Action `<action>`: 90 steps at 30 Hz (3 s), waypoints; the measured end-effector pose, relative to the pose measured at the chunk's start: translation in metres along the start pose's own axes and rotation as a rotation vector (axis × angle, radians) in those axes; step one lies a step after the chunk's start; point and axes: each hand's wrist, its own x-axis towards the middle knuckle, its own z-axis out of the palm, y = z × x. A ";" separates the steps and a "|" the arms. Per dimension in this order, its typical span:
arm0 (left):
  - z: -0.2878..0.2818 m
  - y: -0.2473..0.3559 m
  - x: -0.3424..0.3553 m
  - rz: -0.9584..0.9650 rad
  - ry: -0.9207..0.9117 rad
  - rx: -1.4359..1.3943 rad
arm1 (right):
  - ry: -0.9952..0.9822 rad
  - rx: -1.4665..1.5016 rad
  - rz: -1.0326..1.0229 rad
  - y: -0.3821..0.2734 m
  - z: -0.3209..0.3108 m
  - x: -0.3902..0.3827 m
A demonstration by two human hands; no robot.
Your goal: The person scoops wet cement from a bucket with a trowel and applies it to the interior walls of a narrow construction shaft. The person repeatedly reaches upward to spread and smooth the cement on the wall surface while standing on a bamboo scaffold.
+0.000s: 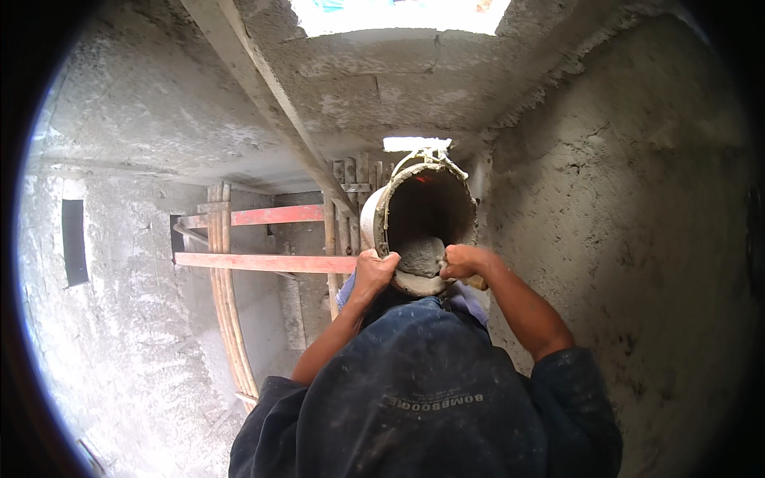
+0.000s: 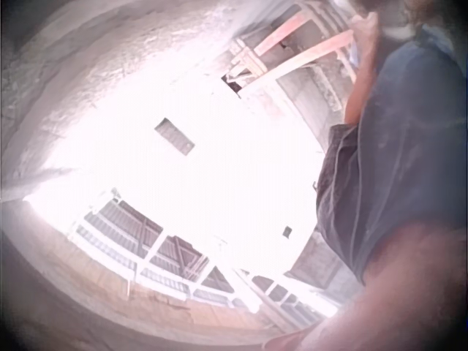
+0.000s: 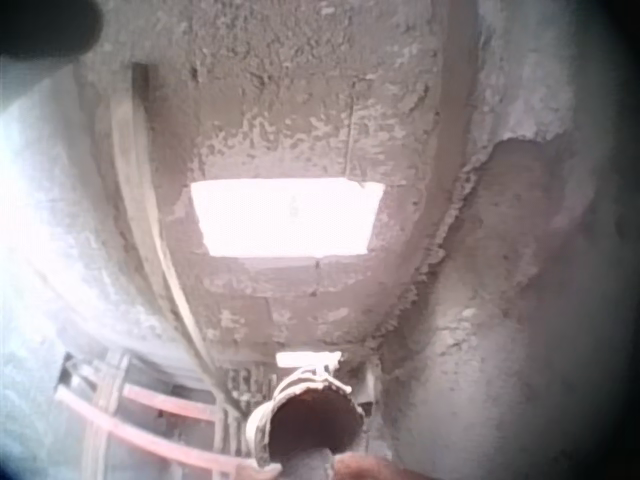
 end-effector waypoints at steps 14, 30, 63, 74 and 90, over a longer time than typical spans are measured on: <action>-0.007 -0.023 0.025 -0.078 -0.026 -0.129 | 0.717 -0.007 0.125 0.006 -0.003 0.003; -0.013 -0.005 0.021 -0.049 -0.069 0.014 | 0.639 -0.227 -0.135 -0.003 0.043 0.028; -0.008 -0.004 0.012 -0.002 0.065 0.017 | 0.545 0.316 0.145 0.011 0.052 -0.016; 0.002 -0.037 0.058 -0.112 0.063 -0.031 | 0.849 -0.030 0.322 0.027 -0.031 -0.124; -0.016 0.000 0.062 0.015 -0.019 -0.144 | 1.330 0.621 -0.317 -0.068 -0.261 -0.395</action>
